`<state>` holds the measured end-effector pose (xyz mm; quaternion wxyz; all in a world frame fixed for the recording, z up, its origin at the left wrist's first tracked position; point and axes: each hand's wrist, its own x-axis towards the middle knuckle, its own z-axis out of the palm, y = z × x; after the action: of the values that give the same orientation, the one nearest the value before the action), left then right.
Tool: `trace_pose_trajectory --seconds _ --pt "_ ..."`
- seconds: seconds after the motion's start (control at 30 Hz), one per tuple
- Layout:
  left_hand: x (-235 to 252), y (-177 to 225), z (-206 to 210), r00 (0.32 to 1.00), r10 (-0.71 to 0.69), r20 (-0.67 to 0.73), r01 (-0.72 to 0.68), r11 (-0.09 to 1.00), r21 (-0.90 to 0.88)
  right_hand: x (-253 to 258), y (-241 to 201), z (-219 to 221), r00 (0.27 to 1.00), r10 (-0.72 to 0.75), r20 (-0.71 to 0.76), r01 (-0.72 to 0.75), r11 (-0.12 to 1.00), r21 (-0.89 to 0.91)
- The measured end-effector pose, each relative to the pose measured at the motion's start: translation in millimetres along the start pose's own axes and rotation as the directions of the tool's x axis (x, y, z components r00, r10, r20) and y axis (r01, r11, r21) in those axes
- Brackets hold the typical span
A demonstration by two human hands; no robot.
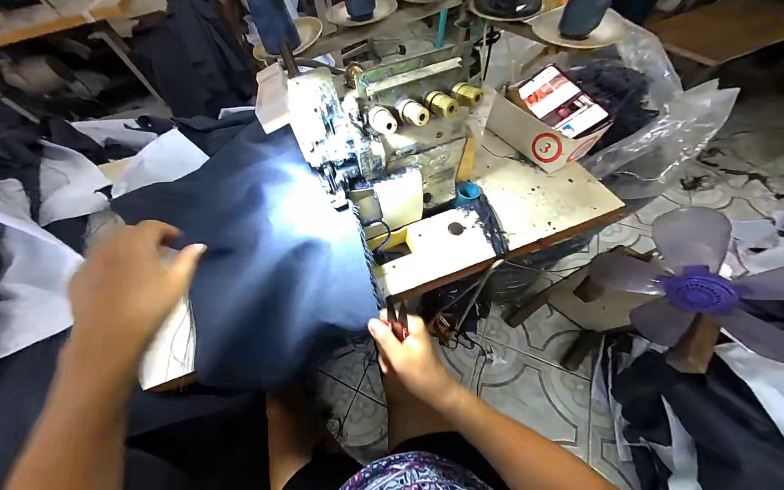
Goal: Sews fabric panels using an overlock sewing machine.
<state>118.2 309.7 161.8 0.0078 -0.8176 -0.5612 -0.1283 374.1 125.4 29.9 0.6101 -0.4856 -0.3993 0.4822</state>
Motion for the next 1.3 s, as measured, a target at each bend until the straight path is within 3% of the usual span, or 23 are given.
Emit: trace_pose_trajectory --seconds 0.1,0.17,0.23,0.33,0.43,0.53,0.57,0.63,0.8,0.93,1.0,1.1,1.17,1.23,1.3 --pt "-88 100 37 0.982 0.189 -0.003 -0.182 0.937 -0.299 -66 36 -3 0.990 0.127 0.061 -0.130 0.991 0.044" --pt "-131 140 79 0.980 0.196 0.008 -0.175 0.890 -0.422 -94 51 -7 0.980 0.173 0.096 -0.178 0.983 0.052" --pt "-155 155 118 0.990 0.138 -0.043 -0.141 0.865 -0.482 -107 50 -13 0.982 0.176 0.070 -0.178 0.983 0.033" --pt "-177 155 137 0.998 0.012 0.061 0.029 0.784 -0.620 -111 39 -24 0.988 0.150 0.039 -0.149 0.989 -0.027" --pt "-200 147 141 0.981 0.018 0.192 0.128 0.683 -0.719 -110 38 -27 0.990 0.127 0.065 -0.123 0.990 -0.064" --pt "-218 142 137 0.945 -0.043 0.324 0.304 0.483 -0.821 -110 42 -21 0.988 0.102 0.114 -0.098 0.994 -0.037" --pt "-221 143 135 0.947 -0.070 0.312 0.307 0.472 -0.826 -111 42 -18 0.986 0.097 0.135 -0.094 0.995 -0.029" --pt "-222 148 134 0.964 -0.108 0.243 0.262 0.540 -0.800 -114 44 -13 0.983 0.098 0.158 -0.096 0.995 -0.021" --pt "-215 154 135 0.962 -0.130 0.240 0.267 0.629 -0.730 -128 52 -13 0.980 0.126 0.154 -0.124 0.992 -0.020" --pt "-231 126 164 0.926 -0.110 0.362 0.333 0.692 -0.641 -136 60 -19 0.992 0.121 0.026 -0.122 0.992 0.043" --pt "-257 116 170 0.937 -0.147 0.318 0.330 0.674 -0.661 -135 61 -19 0.984 0.163 -0.074 -0.152 0.980 0.128" --pt "-297 120 138 0.970 -0.217 -0.112 0.064 0.667 -0.742 -137 59 -23 0.967 0.249 -0.052 -0.230 0.943 0.240" --pt "-313 120 105 0.923 -0.095 -0.373 -0.205 0.700 -0.684 -141 56 -24 0.958 0.288 -0.006 -0.274 0.917 0.289" --pt "-318 126 74 0.881 0.108 -0.461 -0.397 0.699 -0.595 -147 52 -26 0.959 0.274 0.075 -0.284 0.913 0.295" --pt "-317 140 68 0.875 0.285 -0.391 -0.473 0.673 -0.569 -152 44 -24 0.960 0.247 0.132 -0.275 0.925 0.262"
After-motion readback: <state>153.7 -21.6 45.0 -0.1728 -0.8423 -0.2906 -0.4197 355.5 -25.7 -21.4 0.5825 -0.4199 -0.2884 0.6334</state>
